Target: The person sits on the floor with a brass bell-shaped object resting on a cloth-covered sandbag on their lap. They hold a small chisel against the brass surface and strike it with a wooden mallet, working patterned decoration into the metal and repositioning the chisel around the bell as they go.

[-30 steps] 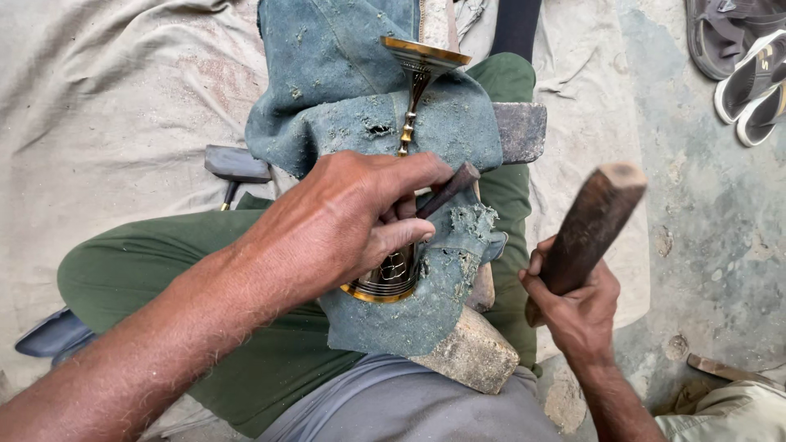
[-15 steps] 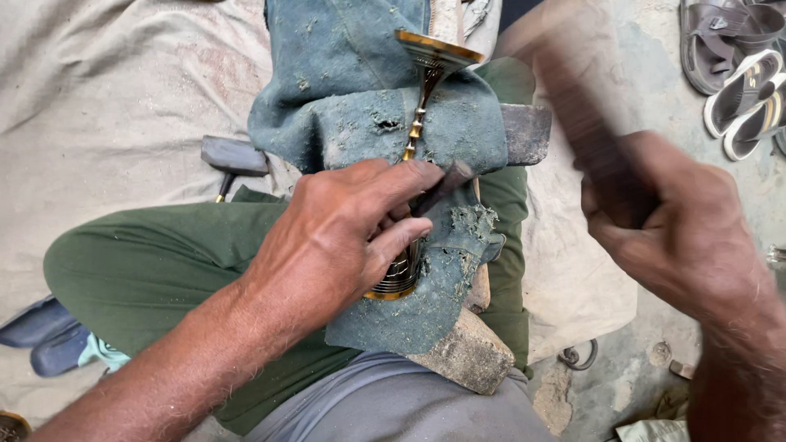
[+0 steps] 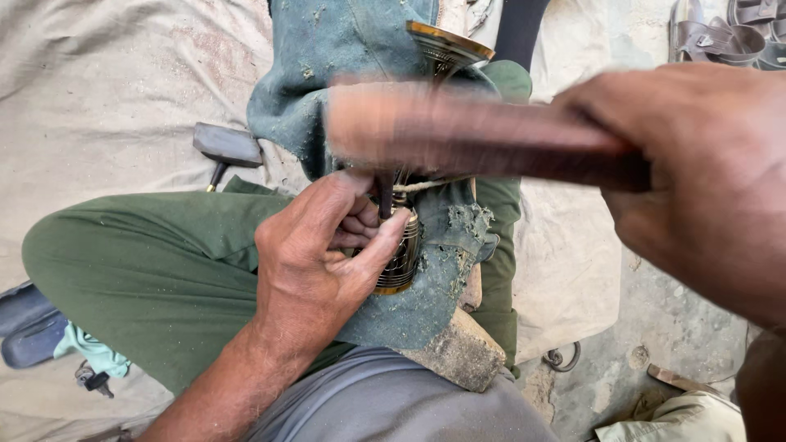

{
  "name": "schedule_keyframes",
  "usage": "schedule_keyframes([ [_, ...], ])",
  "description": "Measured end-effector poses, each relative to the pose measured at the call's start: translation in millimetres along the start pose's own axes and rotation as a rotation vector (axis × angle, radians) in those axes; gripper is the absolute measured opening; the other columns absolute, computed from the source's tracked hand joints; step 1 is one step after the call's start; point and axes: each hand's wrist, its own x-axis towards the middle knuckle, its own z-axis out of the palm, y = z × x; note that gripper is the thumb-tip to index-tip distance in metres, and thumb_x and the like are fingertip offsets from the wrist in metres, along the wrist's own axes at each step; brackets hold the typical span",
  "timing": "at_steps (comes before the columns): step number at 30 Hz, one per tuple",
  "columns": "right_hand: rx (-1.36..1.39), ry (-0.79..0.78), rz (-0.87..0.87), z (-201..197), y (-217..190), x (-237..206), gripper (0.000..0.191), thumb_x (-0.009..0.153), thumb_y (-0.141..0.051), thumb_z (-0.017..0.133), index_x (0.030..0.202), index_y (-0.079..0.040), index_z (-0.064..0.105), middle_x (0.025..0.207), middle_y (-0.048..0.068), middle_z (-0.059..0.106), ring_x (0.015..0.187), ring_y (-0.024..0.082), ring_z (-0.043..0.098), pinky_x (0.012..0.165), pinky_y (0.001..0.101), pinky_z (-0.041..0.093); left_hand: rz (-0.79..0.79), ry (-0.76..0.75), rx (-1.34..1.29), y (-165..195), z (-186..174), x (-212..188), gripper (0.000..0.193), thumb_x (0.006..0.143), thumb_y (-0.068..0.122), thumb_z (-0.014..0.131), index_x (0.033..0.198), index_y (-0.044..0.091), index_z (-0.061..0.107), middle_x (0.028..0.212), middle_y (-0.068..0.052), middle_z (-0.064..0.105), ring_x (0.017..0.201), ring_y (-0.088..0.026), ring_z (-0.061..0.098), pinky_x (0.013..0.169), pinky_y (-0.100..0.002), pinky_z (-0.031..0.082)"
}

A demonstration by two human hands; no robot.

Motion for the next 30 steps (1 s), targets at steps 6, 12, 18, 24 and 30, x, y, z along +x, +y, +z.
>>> schedule_keyframes([
  [6,0.220,0.255,-0.024,2.5,-1.9,-7.5,0.032,0.086,0.004,0.074,0.116,0.003,0.063,0.096,0.016,0.068,0.086,0.023,0.069,0.077,0.0342,0.059,0.081,-0.024,-0.053,-4.3,-5.9,1.6,0.042,0.089,0.011,0.085,0.125,0.002,0.065,0.093,-0.004,0.069,0.079,-0.008,0.070,0.069,-0.022,0.063],
  [12,0.477,0.056,0.293,19.4,18.9,-29.2,0.046,0.086,-0.003,0.083,0.124,-0.005,0.057,0.084,0.009,0.066,0.064,0.016,0.069,0.059,0.0284,0.057,0.073,-0.216,-0.027,-8.1,-11.6,18.5,0.049,0.087,0.014,0.084,0.131,0.005,0.065,0.090,-0.005,0.071,0.069,-0.009,0.067,0.060,-0.023,0.059],
  [18,0.423,-0.106,0.393,31.8,26.9,-40.2,0.027,0.078,-0.016,0.085,0.095,-0.007,0.065,0.074,0.009,0.063,0.063,0.018,0.066,0.056,0.0329,0.058,0.112,-0.247,-0.052,-2.3,-12.6,22.3,0.044,0.089,0.013,0.082,0.129,0.006,0.064,0.095,-0.006,0.071,0.075,-0.012,0.071,0.063,-0.026,0.061],
  [24,0.482,-0.083,0.435,76.7,28.6,-78.0,0.043,0.074,-0.022,0.091,0.105,-0.008,0.065,0.078,0.006,0.065,0.063,0.017,0.068,0.059,0.0331,0.062,0.289,-0.449,0.146,4.9,-10.0,40.2,0.038,0.088,0.016,0.079,0.125,0.011,0.068,0.086,-0.008,0.068,0.071,-0.026,0.068,0.062,-0.040,0.057],
  [30,0.582,0.082,0.601,126.4,2.2,-121.6,0.029,0.074,-0.015,0.090,0.091,-0.003,0.071,0.076,0.006,0.068,0.060,0.016,0.066,0.058,0.0321,0.055,0.420,-0.658,0.084,6.4,-11.4,60.5,0.035,0.083,0.015,0.077,0.116,0.013,0.068,0.083,-0.010,0.067,0.073,-0.034,0.068,0.062,-0.047,0.052],
])
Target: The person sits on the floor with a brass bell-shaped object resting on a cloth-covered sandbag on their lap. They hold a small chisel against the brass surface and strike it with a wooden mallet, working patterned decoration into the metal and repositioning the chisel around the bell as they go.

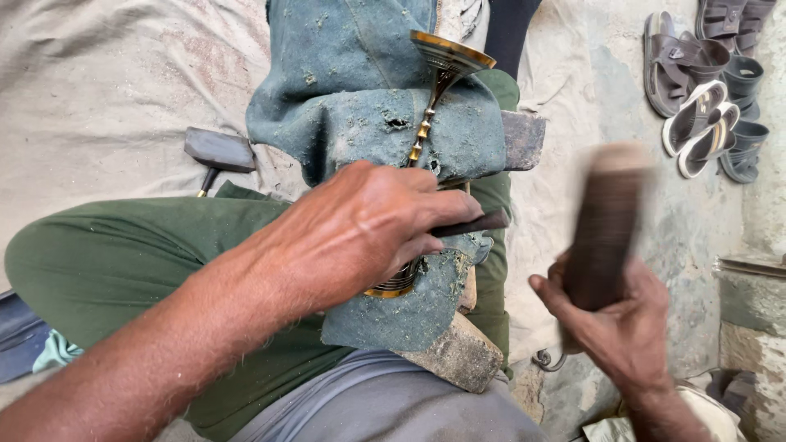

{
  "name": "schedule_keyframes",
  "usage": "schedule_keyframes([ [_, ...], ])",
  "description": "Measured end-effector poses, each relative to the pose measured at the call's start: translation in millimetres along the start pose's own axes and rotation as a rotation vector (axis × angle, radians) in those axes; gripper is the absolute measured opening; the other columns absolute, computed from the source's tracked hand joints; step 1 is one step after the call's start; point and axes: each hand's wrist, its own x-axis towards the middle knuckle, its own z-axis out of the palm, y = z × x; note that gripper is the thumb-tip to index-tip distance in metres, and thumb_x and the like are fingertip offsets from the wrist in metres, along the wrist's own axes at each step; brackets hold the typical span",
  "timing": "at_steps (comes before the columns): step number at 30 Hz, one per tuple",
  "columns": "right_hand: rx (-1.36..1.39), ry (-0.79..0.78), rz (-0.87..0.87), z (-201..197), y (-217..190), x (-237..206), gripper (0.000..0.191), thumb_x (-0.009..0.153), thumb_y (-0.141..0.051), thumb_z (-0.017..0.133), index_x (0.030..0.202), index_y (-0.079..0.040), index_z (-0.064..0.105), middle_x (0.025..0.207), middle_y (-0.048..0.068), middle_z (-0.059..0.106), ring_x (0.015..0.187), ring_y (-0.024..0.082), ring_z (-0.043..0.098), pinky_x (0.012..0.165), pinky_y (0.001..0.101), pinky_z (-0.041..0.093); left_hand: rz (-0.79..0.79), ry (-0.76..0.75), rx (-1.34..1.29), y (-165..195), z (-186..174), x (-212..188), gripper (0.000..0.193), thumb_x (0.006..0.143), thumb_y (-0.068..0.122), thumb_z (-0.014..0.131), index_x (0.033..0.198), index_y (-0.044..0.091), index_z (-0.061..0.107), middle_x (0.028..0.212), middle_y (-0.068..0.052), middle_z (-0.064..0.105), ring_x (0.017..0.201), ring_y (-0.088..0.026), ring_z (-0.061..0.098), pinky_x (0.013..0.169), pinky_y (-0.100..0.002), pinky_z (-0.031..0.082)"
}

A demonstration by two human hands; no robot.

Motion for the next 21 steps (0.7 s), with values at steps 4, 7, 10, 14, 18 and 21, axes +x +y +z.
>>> schedule_keyframes([
  [4,0.086,0.107,-0.043,20.1,0.2,-20.1,0.019,0.078,-0.012,0.088,0.088,-0.003,0.074,0.077,0.007,0.068,0.061,0.016,0.065,0.057,0.0319,0.052,0.050,-0.101,-0.017,-1.0,-5.3,6.1,0.026,0.083,0.016,0.076,0.107,0.013,0.069,0.080,-0.010,0.068,0.074,-0.037,0.068,0.062,-0.050,0.050],
  [7,0.222,0.205,-0.011,25.8,-1.7,-27.6,0.016,0.082,-0.012,0.084,0.087,-0.004,0.072,0.074,0.004,0.070,0.060,0.013,0.066,0.056,0.0279,0.053,0.074,-0.121,-0.005,-1.3,-7.2,9.0,0.027,0.080,0.013,0.075,0.107,0.013,0.068,0.078,-0.011,0.067,0.074,-0.037,0.068,0.062,-0.050,0.051],
  [10,0.061,0.261,-0.172,31.1,-3.3,-32.9,0.023,0.079,-0.013,0.086,0.092,-0.003,0.069,0.077,0.005,0.068,0.060,0.015,0.065,0.058,0.0298,0.051,0.073,-0.203,0.071,-1.3,-7.7,7.4,0.022,0.084,0.008,0.069,0.106,0.014,0.068,0.082,-0.011,0.067,0.075,-0.036,0.069,0.061,-0.049,0.052],
  [14,0.599,0.460,-0.088,48.8,-4.4,-39.3,0.026,0.091,-0.014,0.081,0.104,-0.007,0.060,0.083,-0.001,0.071,0.067,0.011,0.072,0.062,0.0281,0.063,0.090,-0.199,0.036,0.7,-8.4,2.9,0.046,0.080,0.007,0.067,0.122,0.025,0.070,0.086,-0.008,0.067,0.075,-0.035,0.069,0.061,-0.049,0.052],
  [18,0.056,0.182,-0.050,57.8,3.0,-26.9,0.030,0.076,-0.009,0.088,0.092,-0.002,0.064,0.071,0.006,0.068,0.060,0.016,0.066,0.058,0.0313,0.053,0.086,-0.190,0.061,2.7,-12.5,-0.9,0.044,0.082,0.004,0.067,0.121,0.024,0.071,0.083,-0.007,0.066,0.071,-0.030,0.069,0.058,-0.046,0.054],
  [21,0.287,0.107,-0.074,67.6,3.0,-19.6,0.027,0.079,-0.008,0.085,0.098,-0.002,0.067,0.079,0.006,0.071,0.070,0.014,0.066,0.065,0.0290,0.056,-0.068,0.003,-0.009,0.8,-17.4,-21.0,0.036,0.092,0.014,0.074,0.126,0.027,0.072,0.090,0.000,0.071,0.071,-0.018,0.070,0.060,-0.035,0.056],
])
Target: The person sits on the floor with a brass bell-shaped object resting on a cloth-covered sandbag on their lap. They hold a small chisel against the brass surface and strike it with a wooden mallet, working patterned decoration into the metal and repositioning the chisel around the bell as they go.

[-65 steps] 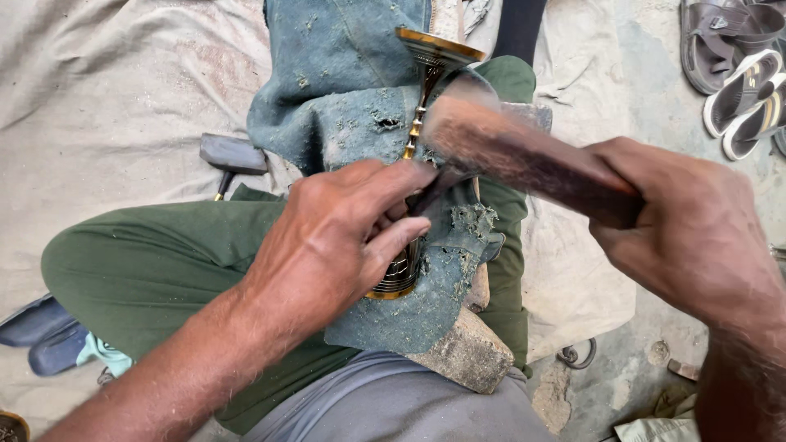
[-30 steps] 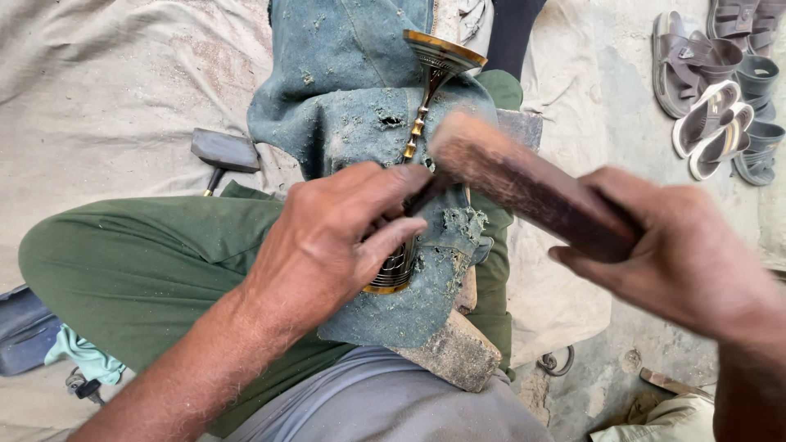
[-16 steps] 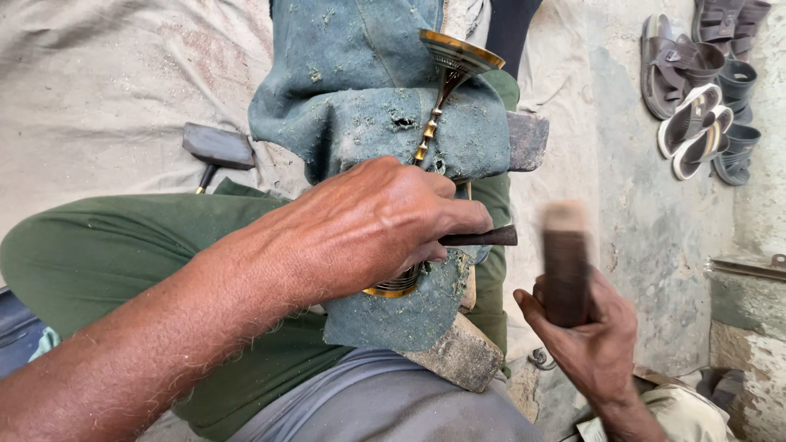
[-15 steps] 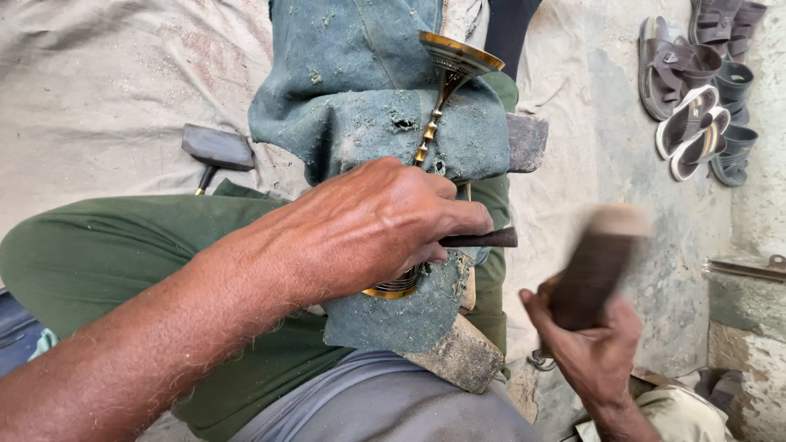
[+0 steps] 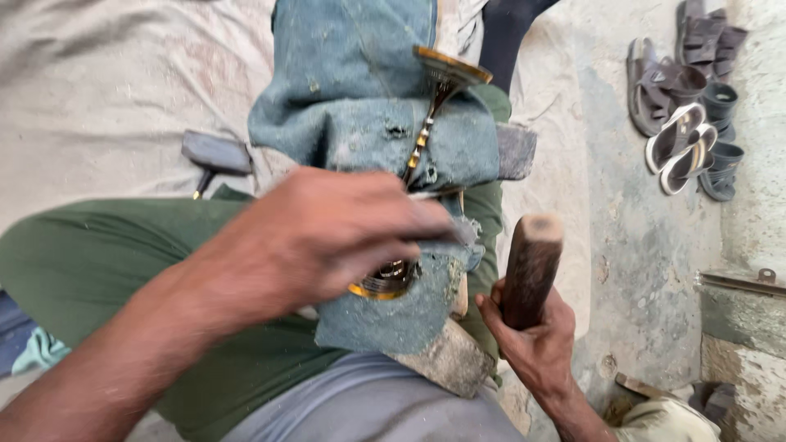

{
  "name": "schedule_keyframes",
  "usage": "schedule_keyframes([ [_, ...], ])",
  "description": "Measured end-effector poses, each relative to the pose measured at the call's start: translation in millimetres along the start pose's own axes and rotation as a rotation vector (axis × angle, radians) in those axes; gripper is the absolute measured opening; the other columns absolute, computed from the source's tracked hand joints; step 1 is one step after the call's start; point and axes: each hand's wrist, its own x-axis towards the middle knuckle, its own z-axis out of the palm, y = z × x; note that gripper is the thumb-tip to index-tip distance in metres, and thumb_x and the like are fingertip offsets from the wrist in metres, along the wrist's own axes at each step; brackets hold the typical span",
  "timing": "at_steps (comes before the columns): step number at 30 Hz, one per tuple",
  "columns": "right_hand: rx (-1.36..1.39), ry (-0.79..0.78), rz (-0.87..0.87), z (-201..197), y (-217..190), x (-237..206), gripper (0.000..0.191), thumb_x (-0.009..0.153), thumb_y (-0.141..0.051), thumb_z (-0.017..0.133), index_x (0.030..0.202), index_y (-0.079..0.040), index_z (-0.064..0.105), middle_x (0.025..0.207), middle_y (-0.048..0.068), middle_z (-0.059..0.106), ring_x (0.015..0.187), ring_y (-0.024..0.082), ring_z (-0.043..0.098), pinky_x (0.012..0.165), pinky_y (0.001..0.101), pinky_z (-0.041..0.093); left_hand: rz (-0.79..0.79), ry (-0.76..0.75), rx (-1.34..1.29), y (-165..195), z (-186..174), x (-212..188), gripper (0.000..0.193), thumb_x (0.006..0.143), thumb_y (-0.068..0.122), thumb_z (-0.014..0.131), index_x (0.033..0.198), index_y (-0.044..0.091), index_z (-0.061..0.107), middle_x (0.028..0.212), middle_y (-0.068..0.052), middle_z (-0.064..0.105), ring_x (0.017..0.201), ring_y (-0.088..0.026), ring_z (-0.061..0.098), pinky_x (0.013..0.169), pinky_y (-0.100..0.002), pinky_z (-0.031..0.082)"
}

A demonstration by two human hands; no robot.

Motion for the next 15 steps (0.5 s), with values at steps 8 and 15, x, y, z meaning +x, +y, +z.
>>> schedule_keyframes([
  [8,0.120,-0.479,-0.128,16.4,-24.0,29.4,0.041,0.072,0.000,0.078,0.112,-0.003,0.069,0.084,0.000,0.068,0.065,0.008,0.062,0.056,0.0283,0.052,-0.226,0.220,-0.072,-23.0,24.0,-59.7,0.037,0.079,0.010,0.082,0.114,0.009,0.073,0.109,-0.005,0.076,0.089,-0.016,0.076,0.070,-0.030,0.064],
  [15,0.545,-0.654,0.020,26.3,-26.7,64.1,0.034,0.076,0.002,0.079,0.108,-0.001,0.066,0.106,-0.001,0.069,0.081,0.006,0.061,0.070,0.0245,0.056,-0.342,0.249,0.011,7.5,33.0,-59.1,0.032,0.079,0.008,0.082,0.110,0.008,0.076,0.109,-0.006,0.074,0.080,-0.017,0.074,0.066,-0.032,0.060],
])
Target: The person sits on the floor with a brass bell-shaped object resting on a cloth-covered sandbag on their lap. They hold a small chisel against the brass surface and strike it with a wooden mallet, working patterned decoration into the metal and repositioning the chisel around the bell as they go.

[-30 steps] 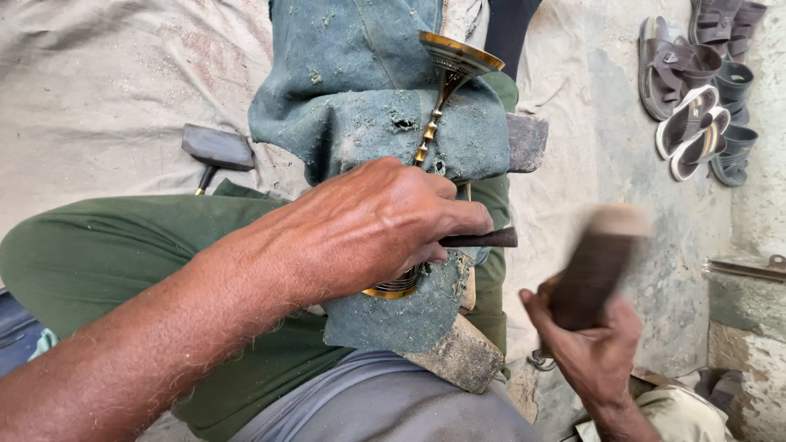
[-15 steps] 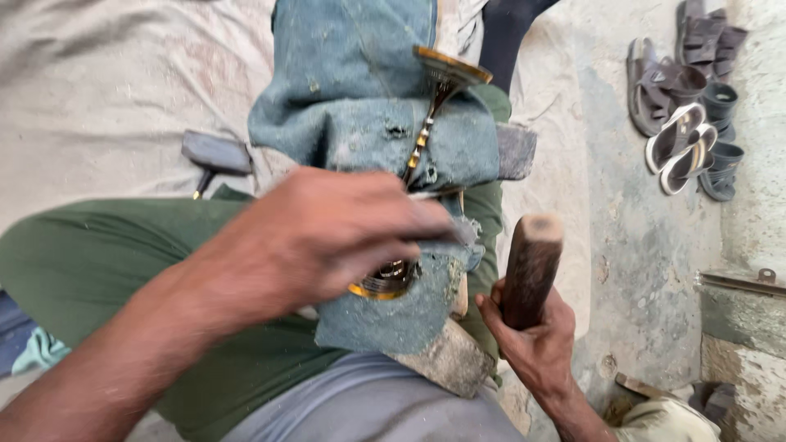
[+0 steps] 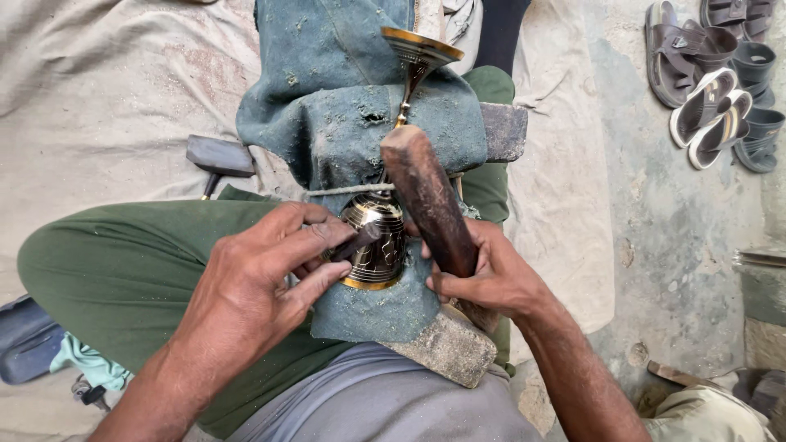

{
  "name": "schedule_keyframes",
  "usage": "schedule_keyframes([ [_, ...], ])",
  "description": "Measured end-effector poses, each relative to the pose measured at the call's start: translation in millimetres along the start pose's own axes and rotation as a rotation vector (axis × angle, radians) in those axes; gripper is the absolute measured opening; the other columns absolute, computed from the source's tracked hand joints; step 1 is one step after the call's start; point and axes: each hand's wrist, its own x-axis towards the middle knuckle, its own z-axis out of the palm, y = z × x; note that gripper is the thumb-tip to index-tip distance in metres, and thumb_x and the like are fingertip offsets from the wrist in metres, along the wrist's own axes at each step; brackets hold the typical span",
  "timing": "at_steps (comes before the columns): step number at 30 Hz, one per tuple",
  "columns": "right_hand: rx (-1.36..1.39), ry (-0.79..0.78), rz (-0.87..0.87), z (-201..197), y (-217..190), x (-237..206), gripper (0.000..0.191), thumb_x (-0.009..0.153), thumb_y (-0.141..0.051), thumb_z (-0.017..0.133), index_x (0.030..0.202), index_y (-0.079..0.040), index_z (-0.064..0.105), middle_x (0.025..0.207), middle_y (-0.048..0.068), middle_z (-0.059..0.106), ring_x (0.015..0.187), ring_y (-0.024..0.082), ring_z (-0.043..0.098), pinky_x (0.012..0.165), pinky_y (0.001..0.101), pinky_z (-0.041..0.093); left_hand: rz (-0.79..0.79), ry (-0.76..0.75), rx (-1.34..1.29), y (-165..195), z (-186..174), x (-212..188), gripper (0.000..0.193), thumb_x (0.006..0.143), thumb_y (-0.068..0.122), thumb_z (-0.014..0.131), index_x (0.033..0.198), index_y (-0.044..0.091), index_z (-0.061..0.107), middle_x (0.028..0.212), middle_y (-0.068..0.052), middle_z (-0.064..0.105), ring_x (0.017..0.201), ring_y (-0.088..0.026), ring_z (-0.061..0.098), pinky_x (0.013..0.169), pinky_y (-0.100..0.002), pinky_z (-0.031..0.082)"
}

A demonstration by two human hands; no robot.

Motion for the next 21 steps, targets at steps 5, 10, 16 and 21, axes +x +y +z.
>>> schedule_keyframes([
  [5,-0.124,0.244,0.149,-11.6,19.3,-13.2,0.032,0.076,-0.005,0.083,0.103,-0.006,0.067,0.095,0.005,0.080,0.065,0.012,0.067,0.061,0.0277,0.062,-0.141,0.084,-0.303,1.8,5.8,5.8,0.036,0.084,0.006,0.080,0.118,0.004,0.071,0.108,-0.005,0.074,0.086,-0.010,0.076,0.072,-0.023,0.067],
  [10,0.377,0.408,0.143,-37.8,11.1,-19.3,0.041,0.076,0.001,0.083,0.111,0.001,0.061,0.086,0.012,0.067,0.071,0.019,0.068,0.065,0.0344,0.062,-0.109,0.148,-0.377,7.7,23.1,20.6,0.038,0.086,0.006,0.082,0.121,0.002,0.069,0.100,-0.006,0.073,0.087,-0.008,0.074,0.074,-0.023,0.064],
  [16,0.323,0.363,-0.273,-51.6,-28.8,-53.0,0.075,0.081,-0.002,0.082,0.144,-0.004,0.042,0.100,0.006,0.064,0.087,0.015,0.071,0.075,0.0335,0.066,-0.073,0.150,-0.303,14.9,23.1,34.6,0.035,0.090,0.006,0.082,0.120,0.001,0.067,0.096,-0.003,0.070,0.084,-0.006,0.069,0.074,-0.019,0.068],
  [21,-0.384,0.299,-0.133,-69.3,-50.1,-51.5,0.078,0.081,-0.001,0.083,0.150,0.001,0.048,0.091,0.009,0.072,0.084,0.018,0.074,0.072,0.0342,0.065,-0.131,0.133,-0.178,22.5,20.5,38.2,0.042,0.086,0.010,0.084,0.124,0.005,0.068,0.092,-0.003,0.070,0.079,-0.006,0.066,0.067,-0.020,0.064],
])
